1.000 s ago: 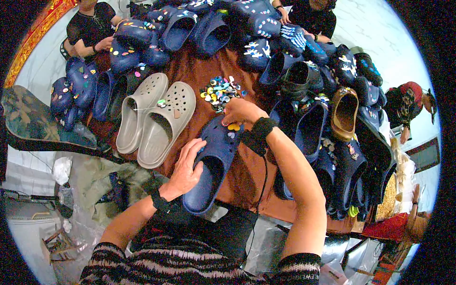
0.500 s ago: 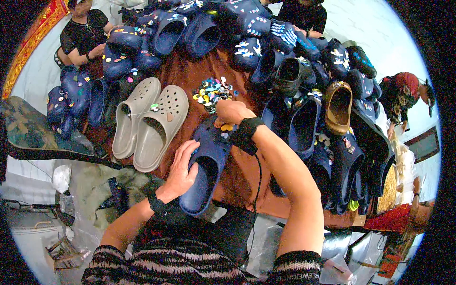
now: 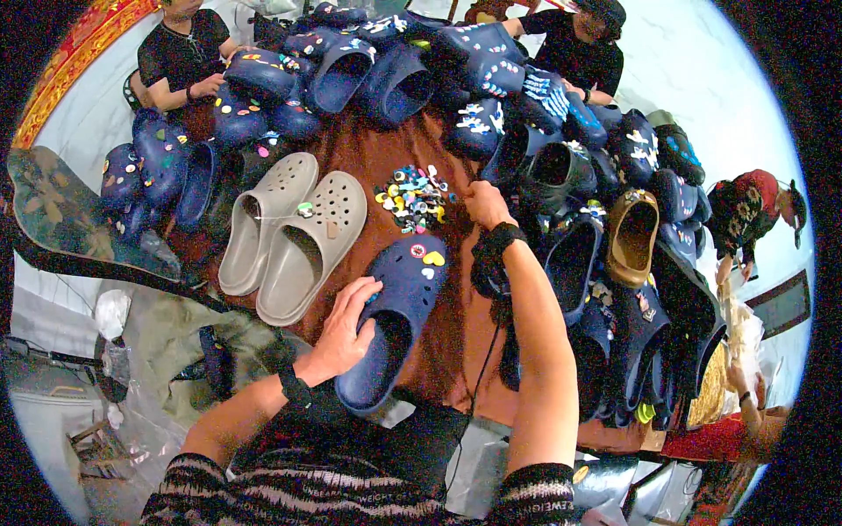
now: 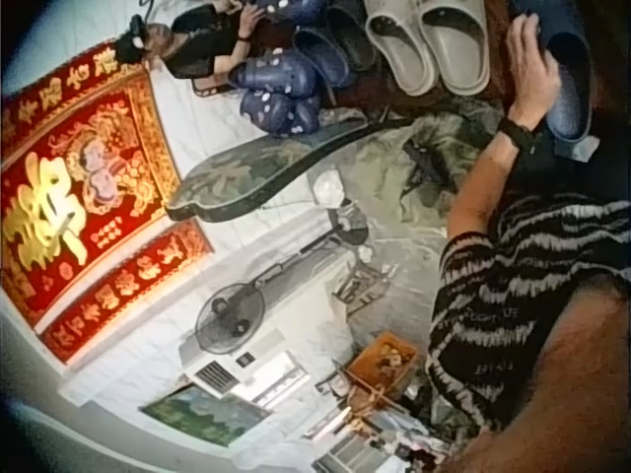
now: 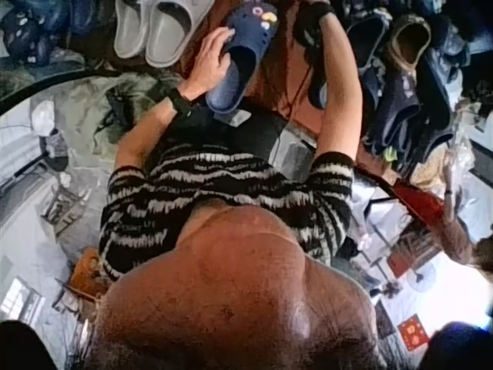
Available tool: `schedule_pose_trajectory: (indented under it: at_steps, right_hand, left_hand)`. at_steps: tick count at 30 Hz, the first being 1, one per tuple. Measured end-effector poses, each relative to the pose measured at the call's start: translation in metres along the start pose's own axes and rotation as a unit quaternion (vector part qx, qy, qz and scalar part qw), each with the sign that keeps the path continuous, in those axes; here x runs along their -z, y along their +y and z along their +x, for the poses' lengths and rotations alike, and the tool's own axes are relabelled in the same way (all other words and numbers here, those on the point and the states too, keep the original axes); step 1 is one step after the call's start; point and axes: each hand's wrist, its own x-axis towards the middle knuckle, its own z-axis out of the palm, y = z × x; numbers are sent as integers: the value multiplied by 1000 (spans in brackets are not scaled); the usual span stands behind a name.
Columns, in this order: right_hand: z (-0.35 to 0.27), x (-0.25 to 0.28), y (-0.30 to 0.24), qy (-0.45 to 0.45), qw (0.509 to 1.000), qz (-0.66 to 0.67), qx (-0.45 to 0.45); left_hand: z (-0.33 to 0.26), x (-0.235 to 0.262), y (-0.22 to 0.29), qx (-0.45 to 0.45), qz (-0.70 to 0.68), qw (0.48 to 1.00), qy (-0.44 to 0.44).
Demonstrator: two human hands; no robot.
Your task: Attaching decorative charms to rubber clogs.
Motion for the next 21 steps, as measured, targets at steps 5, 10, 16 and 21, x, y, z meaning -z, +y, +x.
schedule_pose_trajectory:
  at_steps: [5, 10, 16, 21]
  right_hand:
    - [20, -18, 3, 12, 998, -45, 34]
    - [11, -27, -17, 41, 990, -114, 68]
    - [12, -27, 5, 33, 987, -158, -1]
    - [-23, -16, -16, 69, 998, -6, 1]
  left_hand:
    - [2, -1, -1, -18, 3, 1000, 4]
    - [1, 3, -2, -10, 8, 1000, 5]
    - [4, -3, 3, -7, 0, 1000, -1]
    - [2, -2, -1, -8, -2, 1000, -1]
